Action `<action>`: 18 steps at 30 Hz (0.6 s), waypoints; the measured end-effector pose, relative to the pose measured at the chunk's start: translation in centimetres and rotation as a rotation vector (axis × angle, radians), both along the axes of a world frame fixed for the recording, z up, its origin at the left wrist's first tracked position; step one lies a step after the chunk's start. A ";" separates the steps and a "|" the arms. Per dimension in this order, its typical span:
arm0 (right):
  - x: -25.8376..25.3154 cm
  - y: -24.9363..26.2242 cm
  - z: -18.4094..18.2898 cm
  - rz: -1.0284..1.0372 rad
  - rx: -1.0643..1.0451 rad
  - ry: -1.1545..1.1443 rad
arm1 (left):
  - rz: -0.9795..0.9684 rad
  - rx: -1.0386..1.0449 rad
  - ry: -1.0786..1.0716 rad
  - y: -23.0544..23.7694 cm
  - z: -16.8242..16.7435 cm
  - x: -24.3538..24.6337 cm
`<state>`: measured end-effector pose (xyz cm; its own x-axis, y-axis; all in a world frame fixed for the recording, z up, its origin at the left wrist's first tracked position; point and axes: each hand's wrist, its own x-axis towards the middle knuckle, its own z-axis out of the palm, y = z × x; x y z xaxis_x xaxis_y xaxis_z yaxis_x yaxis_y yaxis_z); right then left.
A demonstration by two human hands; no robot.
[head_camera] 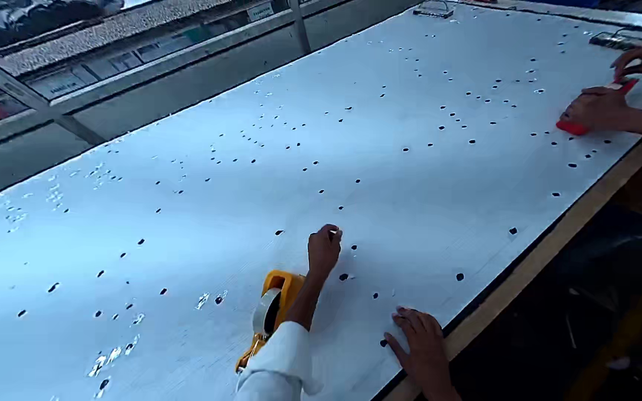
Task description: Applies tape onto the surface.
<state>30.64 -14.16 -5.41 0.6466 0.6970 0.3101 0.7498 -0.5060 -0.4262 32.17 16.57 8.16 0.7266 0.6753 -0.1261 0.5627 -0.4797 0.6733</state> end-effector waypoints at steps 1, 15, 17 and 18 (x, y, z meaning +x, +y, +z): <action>-0.2 0.0 0.1 -0.006 -0.006 0.004 | 0.011 0.034 0.006 1.5 -0.6 1.7; -0.7 0.1 0.4 -0.012 -0.022 0.037 | 0.213 0.017 0.478 6.3 -0.7 9.0; -0.5 -0.1 0.6 -0.001 -0.027 0.066 | 0.148 0.015 0.390 3.6 -0.6 5.5; -0.3 -0.3 0.7 0.003 -0.024 0.084 | 0.102 0.023 0.320 2.0 -0.9 3.2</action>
